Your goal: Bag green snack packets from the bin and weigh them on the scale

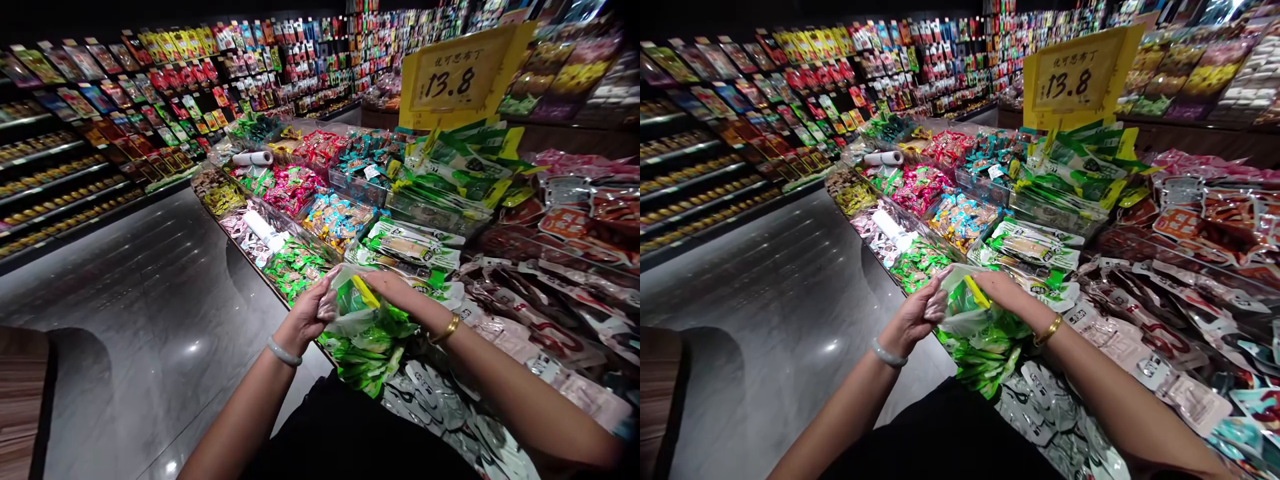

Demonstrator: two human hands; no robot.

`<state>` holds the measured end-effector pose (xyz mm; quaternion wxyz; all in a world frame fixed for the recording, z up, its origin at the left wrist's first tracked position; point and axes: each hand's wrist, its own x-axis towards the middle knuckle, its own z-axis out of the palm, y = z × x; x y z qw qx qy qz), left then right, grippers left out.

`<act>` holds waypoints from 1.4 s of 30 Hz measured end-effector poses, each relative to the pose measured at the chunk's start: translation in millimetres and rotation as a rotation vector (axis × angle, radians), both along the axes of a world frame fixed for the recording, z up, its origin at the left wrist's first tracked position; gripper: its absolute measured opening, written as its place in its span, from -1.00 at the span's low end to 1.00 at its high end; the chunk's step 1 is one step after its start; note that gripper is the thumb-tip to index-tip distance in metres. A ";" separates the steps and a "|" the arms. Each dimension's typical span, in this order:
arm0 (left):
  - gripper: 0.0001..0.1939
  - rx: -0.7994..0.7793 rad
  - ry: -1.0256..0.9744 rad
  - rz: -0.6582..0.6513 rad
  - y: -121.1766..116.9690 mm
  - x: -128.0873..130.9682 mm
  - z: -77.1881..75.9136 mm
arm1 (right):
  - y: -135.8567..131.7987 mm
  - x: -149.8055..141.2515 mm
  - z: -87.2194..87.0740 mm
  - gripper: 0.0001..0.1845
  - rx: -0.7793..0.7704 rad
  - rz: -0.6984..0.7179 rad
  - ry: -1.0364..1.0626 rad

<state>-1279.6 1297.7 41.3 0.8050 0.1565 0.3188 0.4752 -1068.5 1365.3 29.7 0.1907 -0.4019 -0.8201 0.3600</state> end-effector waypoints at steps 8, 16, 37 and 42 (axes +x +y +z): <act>-0.64 0.120 0.106 0.192 -32.8 -16.2 53.7 | -57.8 15.3 70.9 -0.47 0.657 0.198 -0.517; -0.67 0.193 0.428 0.443 -108.7 -25.0 78.6 | -99.9 51.6 84.7 -0.69 0.835 0.302 -0.229; -0.71 0.159 0.329 0.109 -351.6 28.3 35.2 | -445.4 133.4 58.6 -0.83 0.678 -0.119 -0.373; -0.68 0.149 0.323 -0.161 -396.8 76.5 58.0 | -542.5 169.4 48.4 -0.84 0.403 -0.461 -0.049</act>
